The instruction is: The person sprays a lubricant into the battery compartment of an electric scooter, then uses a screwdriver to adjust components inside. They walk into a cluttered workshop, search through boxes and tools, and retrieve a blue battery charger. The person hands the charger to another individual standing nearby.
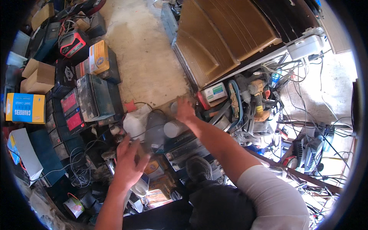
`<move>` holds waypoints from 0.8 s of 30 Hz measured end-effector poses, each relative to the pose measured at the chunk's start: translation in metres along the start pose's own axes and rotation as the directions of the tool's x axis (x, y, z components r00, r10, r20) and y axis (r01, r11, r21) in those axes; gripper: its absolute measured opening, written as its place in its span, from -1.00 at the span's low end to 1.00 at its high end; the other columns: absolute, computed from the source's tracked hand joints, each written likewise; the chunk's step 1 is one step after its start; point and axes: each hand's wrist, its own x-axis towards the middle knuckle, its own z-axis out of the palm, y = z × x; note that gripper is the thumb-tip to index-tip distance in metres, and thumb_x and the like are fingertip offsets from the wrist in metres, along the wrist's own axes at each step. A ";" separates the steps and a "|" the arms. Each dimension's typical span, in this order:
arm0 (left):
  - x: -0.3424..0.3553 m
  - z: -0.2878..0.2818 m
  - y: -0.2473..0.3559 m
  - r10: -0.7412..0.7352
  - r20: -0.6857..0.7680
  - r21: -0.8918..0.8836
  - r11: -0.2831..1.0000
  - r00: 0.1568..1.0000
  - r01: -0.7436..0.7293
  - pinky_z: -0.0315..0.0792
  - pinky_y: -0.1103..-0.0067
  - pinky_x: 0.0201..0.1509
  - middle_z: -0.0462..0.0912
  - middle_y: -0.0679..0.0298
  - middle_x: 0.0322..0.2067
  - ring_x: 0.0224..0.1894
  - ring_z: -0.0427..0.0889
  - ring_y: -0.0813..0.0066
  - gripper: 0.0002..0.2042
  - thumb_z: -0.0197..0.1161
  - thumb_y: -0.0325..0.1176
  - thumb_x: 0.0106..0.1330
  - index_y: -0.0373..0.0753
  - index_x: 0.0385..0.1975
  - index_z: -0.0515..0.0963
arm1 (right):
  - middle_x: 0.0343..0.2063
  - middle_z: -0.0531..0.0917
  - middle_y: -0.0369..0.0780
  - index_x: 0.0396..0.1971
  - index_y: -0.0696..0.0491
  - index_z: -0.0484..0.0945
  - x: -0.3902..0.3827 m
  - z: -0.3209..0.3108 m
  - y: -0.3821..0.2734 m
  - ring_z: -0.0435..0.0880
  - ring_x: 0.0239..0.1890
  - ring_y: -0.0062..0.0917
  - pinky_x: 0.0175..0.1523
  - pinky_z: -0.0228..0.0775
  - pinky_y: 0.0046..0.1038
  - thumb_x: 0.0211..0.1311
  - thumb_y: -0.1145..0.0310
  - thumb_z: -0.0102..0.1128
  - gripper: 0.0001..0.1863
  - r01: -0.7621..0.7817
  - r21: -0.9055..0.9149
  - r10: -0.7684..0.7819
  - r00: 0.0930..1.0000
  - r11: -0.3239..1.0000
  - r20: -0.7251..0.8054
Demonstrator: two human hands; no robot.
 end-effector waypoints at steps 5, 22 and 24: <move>-0.006 -0.008 -0.008 -0.015 -0.083 0.000 1.000 0.996 0.015 0.14 0.22 0.37 0.18 -0.16 0.30 0.31 0.19 -0.13 -0.44 0.33 -0.22 0.16 -0.31 0.15 0.42 | 0.19 0.28 -0.08 0.23 -0.01 0.21 0.032 0.028 0.006 0.39 0.18 0.02 0.14 0.47 -0.12 -0.08 0.22 0.46 -0.16 -0.123 -0.060 0.129 0.985 0.991 0.114; 0.021 0.003 0.008 0.038 0.017 0.031 0.999 0.999 -0.039 0.08 0.30 0.42 0.16 -0.06 0.33 0.37 0.13 -0.01 -0.43 0.33 -0.17 0.21 -0.30 0.18 0.39 | 0.10 0.38 0.01 0.19 0.09 0.27 -0.038 -0.118 0.132 0.42 0.08 0.00 0.15 0.36 -0.09 -0.23 0.12 0.44 -0.10 -0.105 -0.031 0.087 0.925 0.994 -0.369; 0.022 0.004 0.011 0.045 0.028 0.032 0.998 0.999 -0.046 0.08 0.29 0.42 0.16 -0.06 0.33 0.37 0.13 -0.02 -0.42 0.33 -0.17 0.21 -0.30 0.18 0.39 | 0.11 0.38 0.03 0.16 0.11 0.32 -0.034 -0.112 0.133 0.42 0.08 -0.01 0.16 0.36 -0.08 -0.22 0.13 0.42 -0.15 -0.083 -0.060 0.054 0.924 0.995 -0.379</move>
